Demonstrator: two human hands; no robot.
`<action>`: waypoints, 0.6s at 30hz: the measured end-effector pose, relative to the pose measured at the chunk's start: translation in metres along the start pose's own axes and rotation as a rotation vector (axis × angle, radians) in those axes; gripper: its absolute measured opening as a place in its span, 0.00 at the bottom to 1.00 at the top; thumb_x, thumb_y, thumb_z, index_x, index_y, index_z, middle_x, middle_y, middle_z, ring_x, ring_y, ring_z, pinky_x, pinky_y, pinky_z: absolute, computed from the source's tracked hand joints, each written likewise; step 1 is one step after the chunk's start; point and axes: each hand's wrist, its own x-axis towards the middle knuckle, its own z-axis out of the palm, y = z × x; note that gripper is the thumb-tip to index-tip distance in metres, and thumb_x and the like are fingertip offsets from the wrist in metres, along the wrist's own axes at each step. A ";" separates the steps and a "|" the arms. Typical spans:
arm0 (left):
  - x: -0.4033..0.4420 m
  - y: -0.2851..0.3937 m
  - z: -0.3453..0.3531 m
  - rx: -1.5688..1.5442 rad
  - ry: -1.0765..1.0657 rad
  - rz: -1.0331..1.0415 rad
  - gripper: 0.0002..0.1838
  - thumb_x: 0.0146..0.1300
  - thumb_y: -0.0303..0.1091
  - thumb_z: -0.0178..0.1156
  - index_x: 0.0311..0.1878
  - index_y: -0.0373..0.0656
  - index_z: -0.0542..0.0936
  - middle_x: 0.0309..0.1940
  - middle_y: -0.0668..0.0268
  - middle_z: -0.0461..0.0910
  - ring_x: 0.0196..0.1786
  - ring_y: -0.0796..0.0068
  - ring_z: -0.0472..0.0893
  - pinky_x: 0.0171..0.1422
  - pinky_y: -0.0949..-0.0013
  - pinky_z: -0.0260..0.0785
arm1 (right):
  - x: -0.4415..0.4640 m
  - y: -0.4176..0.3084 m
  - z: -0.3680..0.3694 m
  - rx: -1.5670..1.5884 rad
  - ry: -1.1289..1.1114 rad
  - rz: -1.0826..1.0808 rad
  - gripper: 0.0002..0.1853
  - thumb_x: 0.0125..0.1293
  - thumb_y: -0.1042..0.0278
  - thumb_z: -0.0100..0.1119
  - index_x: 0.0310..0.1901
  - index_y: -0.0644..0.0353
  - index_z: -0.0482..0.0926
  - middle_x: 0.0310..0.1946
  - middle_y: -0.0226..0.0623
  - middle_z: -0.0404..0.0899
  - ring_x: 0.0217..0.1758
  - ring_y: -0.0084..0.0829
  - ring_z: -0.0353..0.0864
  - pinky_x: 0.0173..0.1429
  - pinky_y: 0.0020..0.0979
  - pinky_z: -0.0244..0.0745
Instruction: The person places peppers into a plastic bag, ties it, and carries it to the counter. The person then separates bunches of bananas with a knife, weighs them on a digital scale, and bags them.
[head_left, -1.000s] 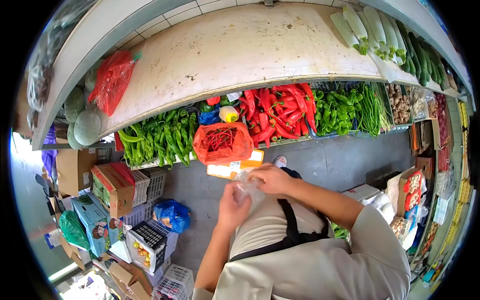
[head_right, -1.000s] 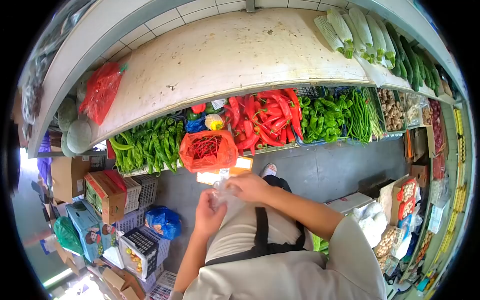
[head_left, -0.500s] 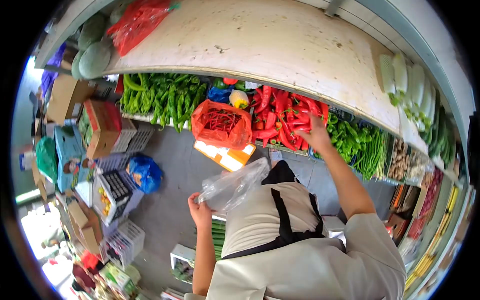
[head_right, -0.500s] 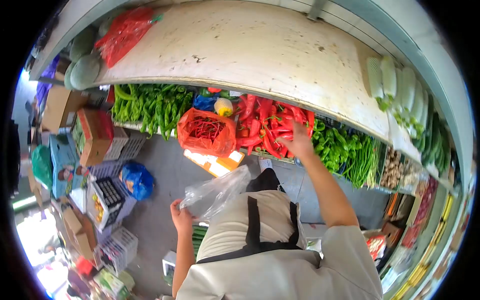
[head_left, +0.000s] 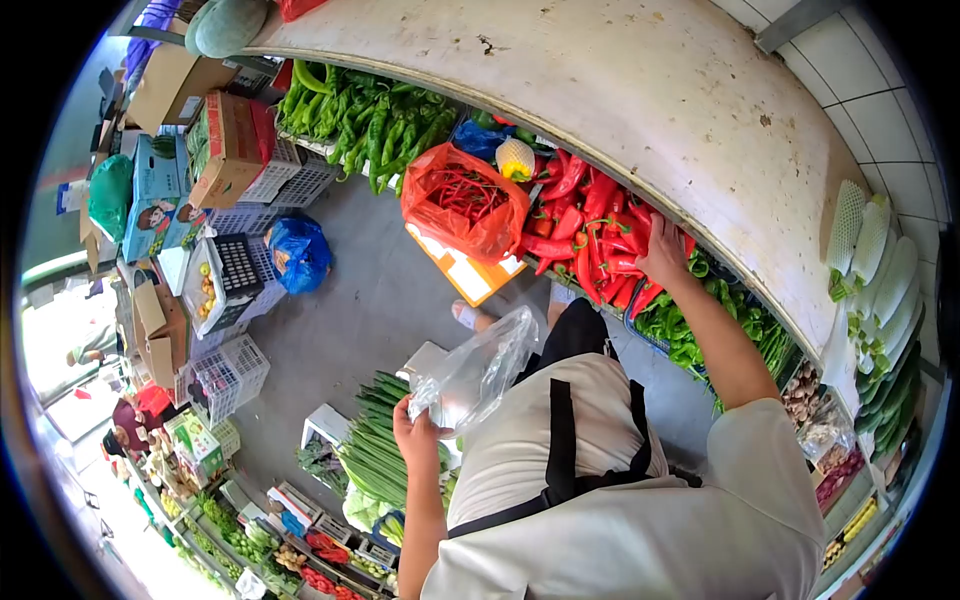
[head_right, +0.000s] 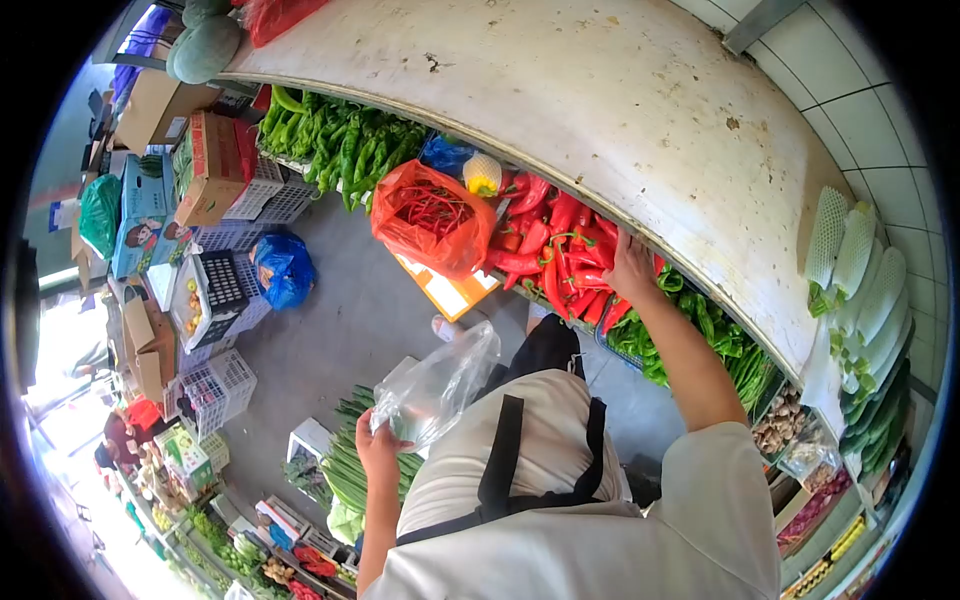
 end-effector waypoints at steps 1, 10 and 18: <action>-0.001 -0.002 0.002 -0.015 -0.013 -0.001 0.17 0.71 0.31 0.58 0.60 0.38 0.72 0.25 0.73 0.73 0.23 0.85 0.73 0.28 0.70 0.81 | 0.001 -0.007 -0.001 -0.004 0.005 0.132 0.59 0.45 0.62 0.79 0.76 0.61 0.50 0.74 0.63 0.58 0.78 0.59 0.56 0.79 0.51 0.58; -0.004 0.012 0.017 -0.005 -0.082 0.051 0.16 0.71 0.27 0.56 0.61 0.40 0.71 0.31 0.70 0.76 0.25 0.84 0.73 0.30 0.67 0.83 | 0.020 0.030 -0.011 0.206 -0.087 -0.097 0.57 0.46 0.64 0.77 0.78 0.57 0.53 0.76 0.60 0.56 0.80 0.57 0.54 0.82 0.47 0.54; -0.006 0.058 0.037 0.071 -0.172 0.148 0.19 0.69 0.20 0.53 0.62 0.40 0.69 0.40 0.63 0.79 0.32 0.79 0.78 0.34 0.66 0.85 | 0.022 0.004 -0.004 0.165 -0.027 -0.036 0.60 0.39 0.64 0.80 0.77 0.48 0.54 0.77 0.52 0.56 0.82 0.51 0.53 0.82 0.53 0.46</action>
